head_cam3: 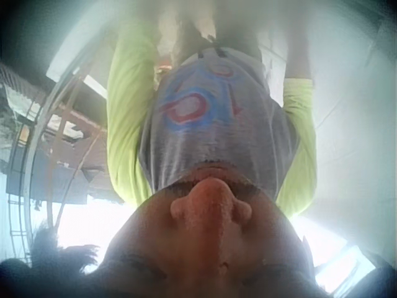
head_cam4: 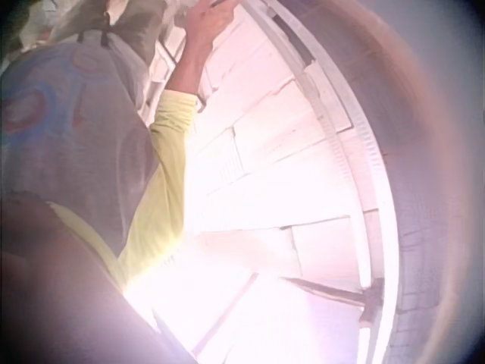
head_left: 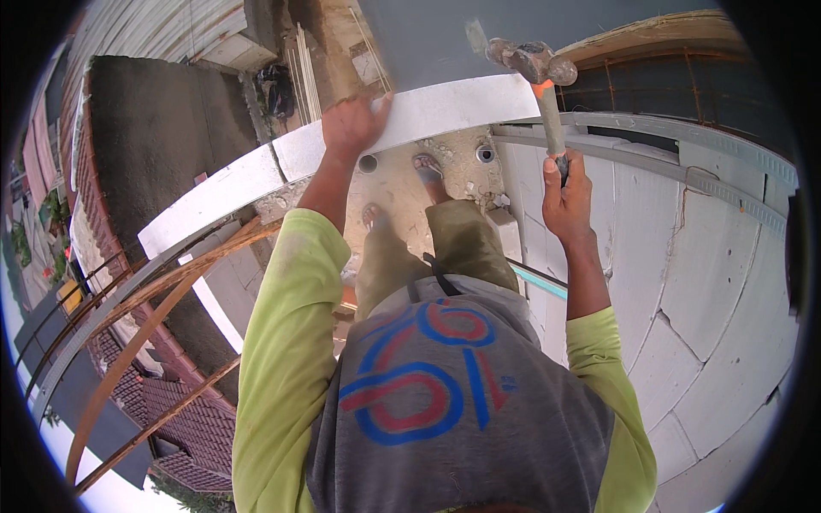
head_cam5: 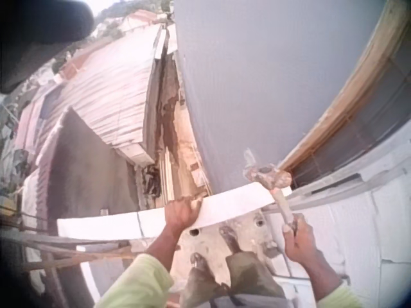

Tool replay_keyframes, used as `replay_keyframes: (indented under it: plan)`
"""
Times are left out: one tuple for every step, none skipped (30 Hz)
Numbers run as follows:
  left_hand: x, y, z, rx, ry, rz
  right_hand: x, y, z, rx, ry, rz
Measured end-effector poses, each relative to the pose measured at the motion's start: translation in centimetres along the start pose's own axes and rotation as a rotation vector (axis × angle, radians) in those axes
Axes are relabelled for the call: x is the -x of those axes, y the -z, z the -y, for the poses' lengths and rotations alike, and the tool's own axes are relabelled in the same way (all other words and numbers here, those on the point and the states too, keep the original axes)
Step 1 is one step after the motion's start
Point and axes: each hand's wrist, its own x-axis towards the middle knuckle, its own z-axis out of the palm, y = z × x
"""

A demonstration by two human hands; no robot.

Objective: The person measures and cuts aerated concrete blocks, applies mortar, and installs them into a wall. They use a tape measure, hand saw, hammer, and trowel to prepare and place the blocks, then align them with a string line.

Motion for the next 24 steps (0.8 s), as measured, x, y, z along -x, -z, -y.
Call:
replay_keyframes:
  plan:
    - [0.3,-0.2,-0.1,-0.007,0.006,-0.005,-0.1,-0.7,-0.5,0.028,0.049,-0.014]
    - [0.4,-0.5,-0.2,-0.008,-0.003,-0.006,0.4,-1.6,-1.9,0.071,-0.027,0.034]
    - [0.2,-0.6,-0.4,-0.009,-0.010,-0.018,0.9,-2.7,-3.6,0.112,-0.095,0.078]
    - [0.2,-0.7,-0.3,-0.012,-0.012,-0.030,0.9,-3.5,-4.6,0.149,-0.160,0.127]
    - [0.3,-0.8,-0.4,-0.024,0.002,-0.028,0.7,-3.7,-5.0,0.189,-0.219,0.180]
    - [0.6,-0.9,-0.5,-0.016,0.004,-0.027,0.4,-4.1,-5.2,0.228,-0.278,0.234]
    - [0.5,-0.3,-0.6,-0.010,0.012,-0.033,0.2,-4.4,-4.9,0.264,-0.328,0.288]
    - [0.5,0.1,-0.8,-0.004,0.020,-0.038,0.5,-4.5,-4.5,0.235,-0.324,0.244]
    - [0.7,0.4,-1.1,-0.021,0.017,-0.044,0.8,-4.5,-4.0,0.207,-0.319,0.199]
    - [0.8,0.3,-0.9,-0.026,0.021,-0.044,1.1,-4.6,-3.6,0.172,-0.310,0.153]
    - [0.7,0.3,-0.8,-0.030,0.026,-0.045,1.4,-4.8,-3.6,0.173,-0.318,0.151]
    - [0.8,0.2,-0.6,-0.034,0.032,-0.046,1.8,-5.2,-4.0,0.175,-0.324,0.150]
    - [0.6,0.2,-0.5,-0.022,0.029,-0.051,1.8,-5.9,-4.5,0.173,-0.324,0.143]
    - [0.7,0.1,-0.4,-0.010,0.026,-0.057,1.9,-6.6,-5.3,0.239,-0.331,0.190]
    - [0.9,0.0,-0.4,0.002,0.025,-0.063,1.9,-7.1,-6.5,0.305,-0.335,0.238]
    - [0.8,-0.3,-0.1,0.009,0.031,-0.057,1.3,-7.3,-7.2,0.372,-0.324,0.285]
    - [0.9,-0.4,0.1,-0.027,0.045,-0.054,1.0,-7.1,-6.6,0.342,-0.343,0.260]
    - [1.0,-0.5,-0.1,0.006,0.031,-0.069,1.2,-6.7,-5.4,0.302,-0.358,0.240]
    - [0.7,-1.3,0.5,0.010,-0.022,-0.146,1.3,-6.3,-4.3,0.265,-0.348,0.214]
    - [0.8,0.1,-0.6,0.022,-0.012,-0.027,2.4,-5.9,-3.7,0.234,-0.367,0.184]
    - [0.9,-0.7,0.4,0.064,-0.045,-0.111,3.2,-6.2,-2.7,0.203,-0.335,0.156]
    - [1.1,-1.2,1.0,0.036,-0.056,-0.166,3.7,-6.5,-1.7,0.177,-0.310,0.120]
    - [1.6,-1.5,1.6,0.134,-0.077,-0.153,3.9,-6.9,-0.6,0.191,-0.332,0.153]
    - [2.1,-1.5,3.5,0.103,-0.097,-0.181,4.0,-7.3,0.7,0.206,-0.354,0.186]
